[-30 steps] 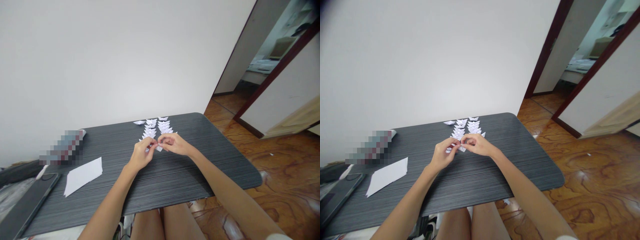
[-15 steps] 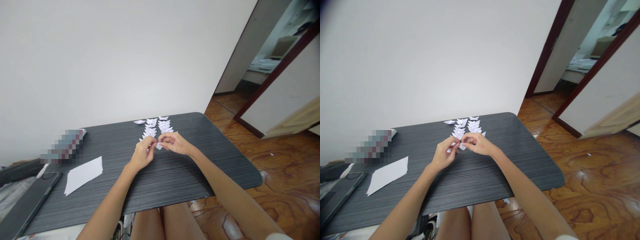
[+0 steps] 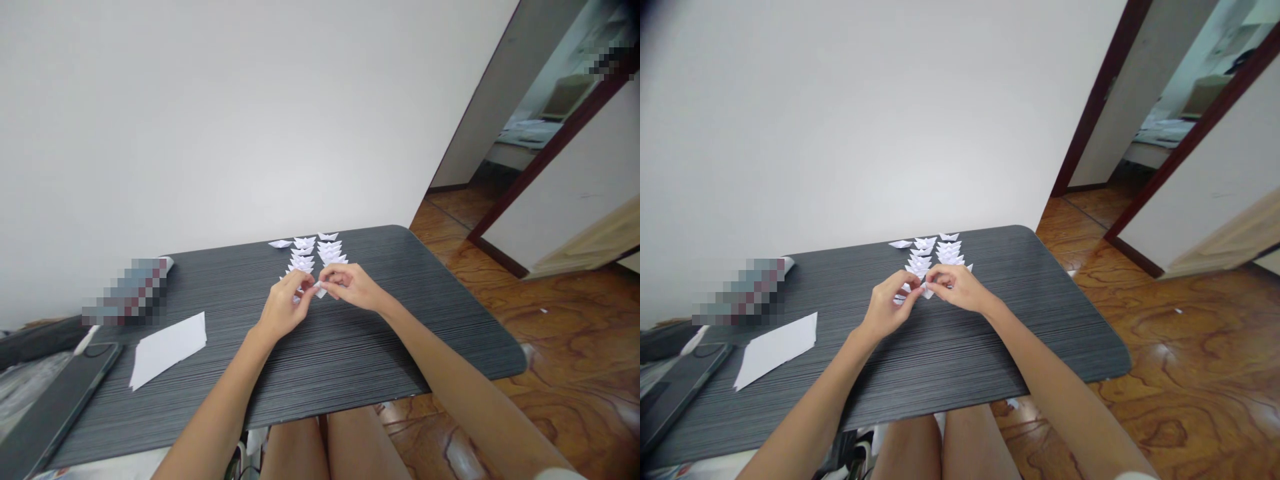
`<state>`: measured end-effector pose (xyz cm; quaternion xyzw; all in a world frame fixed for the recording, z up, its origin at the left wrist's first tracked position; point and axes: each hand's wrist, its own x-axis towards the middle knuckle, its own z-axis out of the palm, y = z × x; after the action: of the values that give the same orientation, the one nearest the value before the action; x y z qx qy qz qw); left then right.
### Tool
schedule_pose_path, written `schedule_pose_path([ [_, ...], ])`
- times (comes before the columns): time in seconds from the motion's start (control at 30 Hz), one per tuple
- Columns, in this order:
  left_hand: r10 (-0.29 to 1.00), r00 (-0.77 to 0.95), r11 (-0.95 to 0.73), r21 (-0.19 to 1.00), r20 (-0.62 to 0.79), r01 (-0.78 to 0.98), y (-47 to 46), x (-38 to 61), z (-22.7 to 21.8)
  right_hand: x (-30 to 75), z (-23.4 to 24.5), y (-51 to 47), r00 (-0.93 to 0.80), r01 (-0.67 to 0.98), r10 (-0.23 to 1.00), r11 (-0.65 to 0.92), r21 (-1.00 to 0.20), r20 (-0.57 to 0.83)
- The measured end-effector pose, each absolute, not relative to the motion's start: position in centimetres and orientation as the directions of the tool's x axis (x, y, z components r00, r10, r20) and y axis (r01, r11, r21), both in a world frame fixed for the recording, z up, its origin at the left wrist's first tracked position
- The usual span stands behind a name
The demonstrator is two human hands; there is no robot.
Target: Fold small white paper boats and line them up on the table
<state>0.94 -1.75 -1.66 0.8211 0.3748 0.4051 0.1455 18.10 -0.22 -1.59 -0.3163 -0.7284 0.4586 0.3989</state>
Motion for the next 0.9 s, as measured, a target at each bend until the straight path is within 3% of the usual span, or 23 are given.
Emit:
schedule_pose_path([
  [0.17,0.760,0.336,-0.643,0.569,0.557,0.513,-1.63,1.18,-2.14,17.88,-1.63,-0.29,-0.463,0.057,0.832,0.371,-0.927,0.305],
  [0.4,0.865,0.262,-0.502,0.762,0.429,0.408,-1.65,1.43,-1.87,17.55,-2.40,0.19,-0.350,0.068,0.864,0.408,-0.910,0.361],
  [0.9,0.911,0.224,-0.404,0.864,0.347,0.300,-1.75,1.31,-1.62,17.27,-1.81,0.18,-0.326,-0.125,0.909,0.232,-0.965,0.261],
])
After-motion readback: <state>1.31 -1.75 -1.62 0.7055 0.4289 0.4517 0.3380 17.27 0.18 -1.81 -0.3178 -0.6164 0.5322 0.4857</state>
